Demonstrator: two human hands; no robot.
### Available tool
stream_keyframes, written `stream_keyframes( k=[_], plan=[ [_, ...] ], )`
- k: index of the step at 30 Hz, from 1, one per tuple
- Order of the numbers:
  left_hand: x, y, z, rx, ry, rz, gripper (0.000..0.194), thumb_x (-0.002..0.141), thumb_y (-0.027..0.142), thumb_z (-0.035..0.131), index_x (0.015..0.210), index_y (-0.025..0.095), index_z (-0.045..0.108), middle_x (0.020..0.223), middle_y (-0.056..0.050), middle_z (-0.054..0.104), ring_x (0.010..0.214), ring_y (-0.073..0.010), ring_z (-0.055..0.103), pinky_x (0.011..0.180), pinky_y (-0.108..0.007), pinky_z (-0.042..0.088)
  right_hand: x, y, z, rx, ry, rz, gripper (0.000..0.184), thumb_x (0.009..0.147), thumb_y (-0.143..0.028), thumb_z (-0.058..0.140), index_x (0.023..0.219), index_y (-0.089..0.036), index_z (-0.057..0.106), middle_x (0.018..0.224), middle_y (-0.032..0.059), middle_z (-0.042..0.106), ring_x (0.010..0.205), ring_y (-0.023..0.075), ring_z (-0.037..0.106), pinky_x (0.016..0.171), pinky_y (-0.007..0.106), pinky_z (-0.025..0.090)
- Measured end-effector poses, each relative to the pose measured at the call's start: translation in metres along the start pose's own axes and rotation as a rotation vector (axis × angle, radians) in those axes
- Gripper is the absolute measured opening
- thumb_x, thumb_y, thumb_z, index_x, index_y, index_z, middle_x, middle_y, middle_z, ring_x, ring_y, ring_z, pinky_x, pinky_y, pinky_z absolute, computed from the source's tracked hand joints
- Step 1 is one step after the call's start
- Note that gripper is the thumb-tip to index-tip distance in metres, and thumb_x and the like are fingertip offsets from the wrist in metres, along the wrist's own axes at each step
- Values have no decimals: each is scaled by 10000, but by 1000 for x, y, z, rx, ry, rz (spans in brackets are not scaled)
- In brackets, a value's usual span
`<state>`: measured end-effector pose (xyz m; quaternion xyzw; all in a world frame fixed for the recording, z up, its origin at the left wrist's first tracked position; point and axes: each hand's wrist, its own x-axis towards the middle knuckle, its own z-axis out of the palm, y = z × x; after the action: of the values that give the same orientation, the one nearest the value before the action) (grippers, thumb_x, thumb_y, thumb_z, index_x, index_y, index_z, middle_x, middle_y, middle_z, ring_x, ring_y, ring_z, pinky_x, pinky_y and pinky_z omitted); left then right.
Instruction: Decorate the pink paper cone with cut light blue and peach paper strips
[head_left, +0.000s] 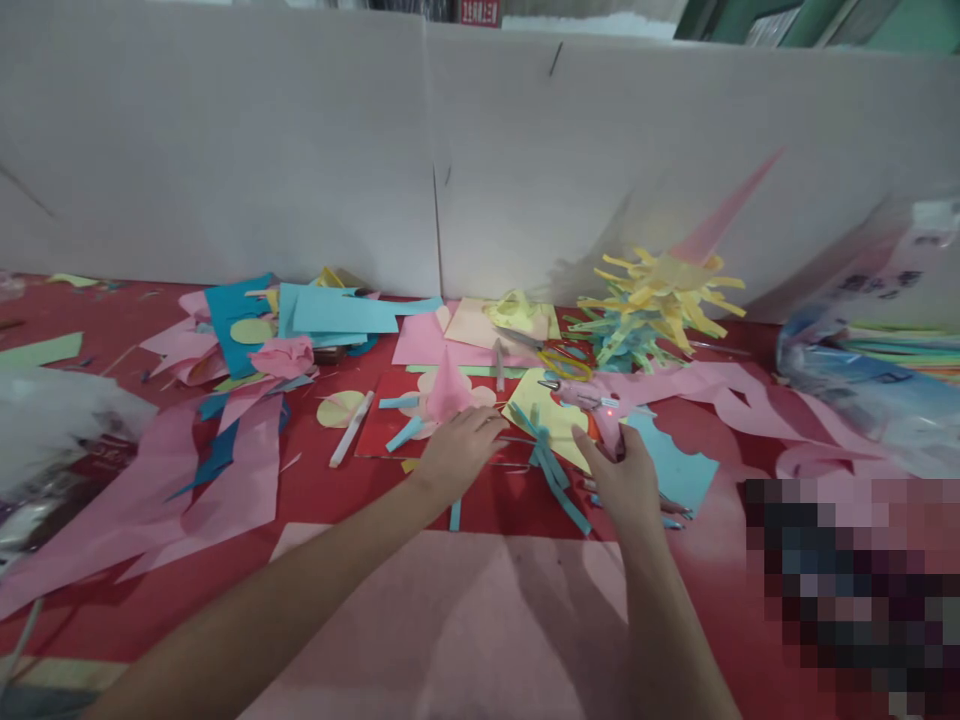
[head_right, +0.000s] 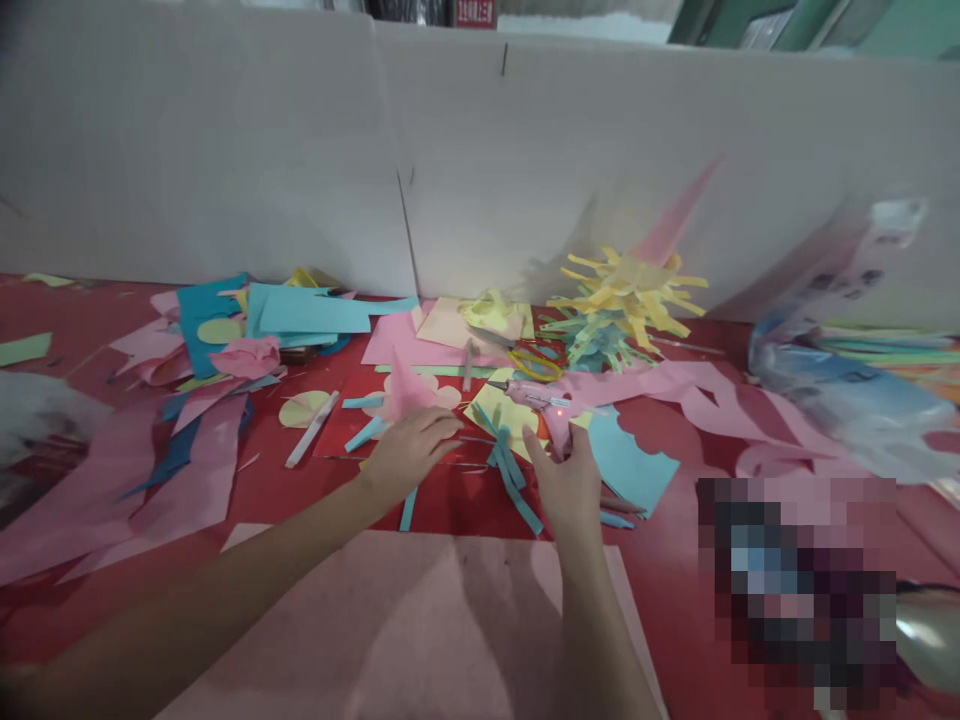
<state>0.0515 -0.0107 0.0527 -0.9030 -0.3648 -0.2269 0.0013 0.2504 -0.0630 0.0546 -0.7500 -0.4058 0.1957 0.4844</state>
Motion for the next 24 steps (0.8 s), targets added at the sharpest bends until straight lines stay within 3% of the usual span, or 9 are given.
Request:
stream_keyframes(
  k=[3, 7, 13, 18, 24],
  plan=[
    [12, 6, 20, 79, -91, 10, 189, 859, 275, 466, 972, 168, 574, 997, -52, 595, 921, -185, 537, 759, -322, 439, 0, -2, -1, 9, -15, 13, 424, 620, -573, 598, 754, -187, 487, 554, -65, 411, 516, 112, 408, 494, 249, 365],
    [21, 3, 21, 60, -95, 52, 214, 879, 220, 413, 836, 184, 619, 884, -35, 604, 856, -174, 543, 727, -317, 440, -1, -4, -2, 12, -26, 31, 412, 632, -571, 590, 748, -192, 478, 556, -65, 419, 509, 107, 398, 495, 244, 362],
    [-23, -24, -2, -157, 73, -8, 340, 917, 290, 294, 986, 228, 622, 888, -33, 656, 855, -155, 582, 764, -322, 458, -5, -8, 0, -20, -41, -4, 411, 646, -582, 576, 745, -194, 481, 550, -64, 417, 515, 112, 395, 514, 246, 353],
    [-57, -47, -16, -156, 43, -85, 302, 902, 269, 349, 910, 255, 651, 889, -8, 691, 868, -138, 612, 754, -303, 444, -13, -12, 12, -113, -97, -67, 416, 682, -566, 548, 824, -177, 510, 615, -33, 465, 555, 126, 430, 545, 249, 349],
    [-63, -52, -13, -180, 37, -143, 304, 904, 260, 342, 926, 258, 646, 910, 13, 701, 821, -129, 628, 714, -298, 426, -21, -14, 29, -256, -154, -87, 550, 667, -583, 537, 1017, -159, 517, 780, 28, 553, 664, 158, 497, 594, 253, 361]
  ],
)
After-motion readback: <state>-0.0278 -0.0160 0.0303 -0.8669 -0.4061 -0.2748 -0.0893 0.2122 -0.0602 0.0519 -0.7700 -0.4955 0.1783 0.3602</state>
